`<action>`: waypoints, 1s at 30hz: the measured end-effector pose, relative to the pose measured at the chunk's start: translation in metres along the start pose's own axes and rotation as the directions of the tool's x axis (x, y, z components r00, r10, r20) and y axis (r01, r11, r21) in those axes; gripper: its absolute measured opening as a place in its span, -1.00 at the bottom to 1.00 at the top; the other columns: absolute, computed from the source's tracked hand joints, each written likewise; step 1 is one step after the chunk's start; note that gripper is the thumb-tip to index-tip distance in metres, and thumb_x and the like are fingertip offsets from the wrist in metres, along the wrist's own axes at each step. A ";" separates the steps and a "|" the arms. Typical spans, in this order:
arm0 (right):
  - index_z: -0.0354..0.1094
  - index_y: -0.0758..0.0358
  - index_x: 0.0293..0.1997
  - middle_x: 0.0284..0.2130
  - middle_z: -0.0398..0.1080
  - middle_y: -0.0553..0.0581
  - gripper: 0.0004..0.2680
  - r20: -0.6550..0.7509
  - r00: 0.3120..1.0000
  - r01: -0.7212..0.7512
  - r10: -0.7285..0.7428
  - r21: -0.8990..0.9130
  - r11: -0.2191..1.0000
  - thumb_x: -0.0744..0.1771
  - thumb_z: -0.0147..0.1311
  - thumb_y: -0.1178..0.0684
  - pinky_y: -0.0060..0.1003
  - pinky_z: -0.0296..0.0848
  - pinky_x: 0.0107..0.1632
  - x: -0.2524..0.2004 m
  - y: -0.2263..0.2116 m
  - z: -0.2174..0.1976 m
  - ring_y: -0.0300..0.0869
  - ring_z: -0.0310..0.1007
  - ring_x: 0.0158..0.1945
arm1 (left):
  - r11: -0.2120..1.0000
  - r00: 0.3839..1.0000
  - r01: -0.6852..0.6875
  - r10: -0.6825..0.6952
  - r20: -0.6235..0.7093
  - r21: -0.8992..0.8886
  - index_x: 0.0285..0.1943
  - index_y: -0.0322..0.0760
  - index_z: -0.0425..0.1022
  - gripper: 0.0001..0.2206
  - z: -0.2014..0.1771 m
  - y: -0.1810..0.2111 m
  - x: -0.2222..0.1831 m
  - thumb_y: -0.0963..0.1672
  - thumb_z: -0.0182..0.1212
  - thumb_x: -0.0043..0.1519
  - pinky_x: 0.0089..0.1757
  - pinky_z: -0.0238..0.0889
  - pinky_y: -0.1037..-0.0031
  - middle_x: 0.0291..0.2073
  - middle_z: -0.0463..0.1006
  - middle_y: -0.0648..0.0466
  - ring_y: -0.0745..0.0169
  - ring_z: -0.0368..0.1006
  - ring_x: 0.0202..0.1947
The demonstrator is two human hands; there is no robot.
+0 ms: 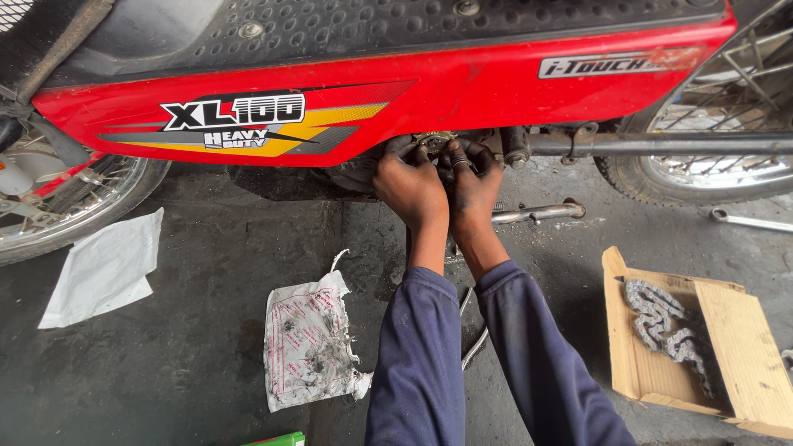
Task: The person is removing and replacing a drive chain on a red TVS XL100 moped.
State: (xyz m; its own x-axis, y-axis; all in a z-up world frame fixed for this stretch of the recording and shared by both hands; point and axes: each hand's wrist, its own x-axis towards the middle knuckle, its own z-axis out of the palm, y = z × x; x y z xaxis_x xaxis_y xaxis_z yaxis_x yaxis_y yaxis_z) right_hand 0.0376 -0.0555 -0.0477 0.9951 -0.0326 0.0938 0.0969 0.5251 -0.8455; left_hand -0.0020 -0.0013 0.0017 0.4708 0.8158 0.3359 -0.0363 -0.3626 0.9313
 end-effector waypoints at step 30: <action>0.57 -0.13 -0.15 0.03 0.41 -0.03 -0.73 0.576 0.641 0.646 0.508 -0.761 0.048 0.13 0.39 0.08 -0.07 0.49 0.06 -0.242 0.056 -0.174 0.05 0.30 0.18 | 0.871 0.970 0.180 -0.080 -0.229 0.457 -0.16 -0.37 0.69 -0.74 -0.220 -0.172 -0.169 -0.04 0.38 0.23 -0.25 0.44 0.20 -0.33 0.68 -0.15 -0.11 0.63 -0.29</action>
State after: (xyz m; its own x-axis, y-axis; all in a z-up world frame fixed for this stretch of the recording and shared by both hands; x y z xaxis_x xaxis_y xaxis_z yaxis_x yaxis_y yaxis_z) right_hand -0.1942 -0.1663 -0.2098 0.6742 0.7355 -0.0671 0.6644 -0.6437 -0.3798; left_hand -0.2694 0.0228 -0.1841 0.2582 0.9235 0.2835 0.4559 -0.3752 0.8071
